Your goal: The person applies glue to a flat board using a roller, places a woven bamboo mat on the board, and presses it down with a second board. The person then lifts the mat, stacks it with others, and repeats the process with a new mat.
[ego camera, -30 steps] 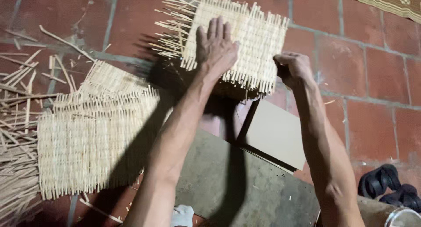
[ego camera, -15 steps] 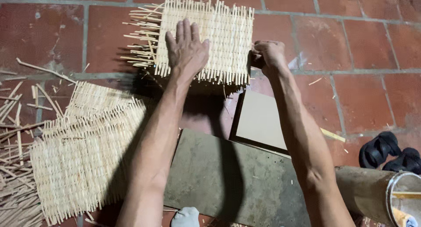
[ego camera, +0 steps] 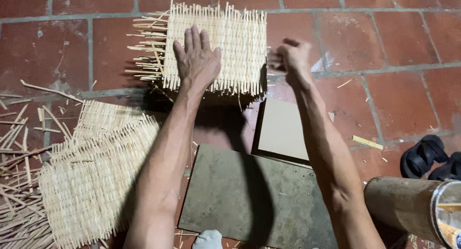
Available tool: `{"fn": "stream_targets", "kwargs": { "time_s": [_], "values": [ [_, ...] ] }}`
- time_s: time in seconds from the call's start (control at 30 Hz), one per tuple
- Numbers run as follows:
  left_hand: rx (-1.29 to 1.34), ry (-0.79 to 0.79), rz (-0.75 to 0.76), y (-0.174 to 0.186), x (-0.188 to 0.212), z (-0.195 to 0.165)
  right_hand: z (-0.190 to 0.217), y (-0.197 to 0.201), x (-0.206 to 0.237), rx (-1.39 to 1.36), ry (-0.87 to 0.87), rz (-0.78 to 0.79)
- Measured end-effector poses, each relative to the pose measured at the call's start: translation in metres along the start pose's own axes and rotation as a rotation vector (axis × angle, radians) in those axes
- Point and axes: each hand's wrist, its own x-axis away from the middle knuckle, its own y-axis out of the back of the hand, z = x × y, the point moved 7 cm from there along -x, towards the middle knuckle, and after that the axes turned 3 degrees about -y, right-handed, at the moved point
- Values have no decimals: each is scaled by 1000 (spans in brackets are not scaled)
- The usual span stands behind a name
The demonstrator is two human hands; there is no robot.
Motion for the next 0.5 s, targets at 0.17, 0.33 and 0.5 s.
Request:
{"fn": "stream_targets", "kwargs": {
  "time_s": [0.17, 0.33, 0.5],
  "values": [
    [-37, 5, 1, -16, -11, 6, 91, -48, 50, 1089, 1319, -227],
    [-232, -66, -94, -23, -14, 8, 82, -127, 15, 1296, 1236, -74],
    [-39, 21, -3, -24, -10, 7, 0, -156, 10, 1290, 950, 287]
  ]
}}
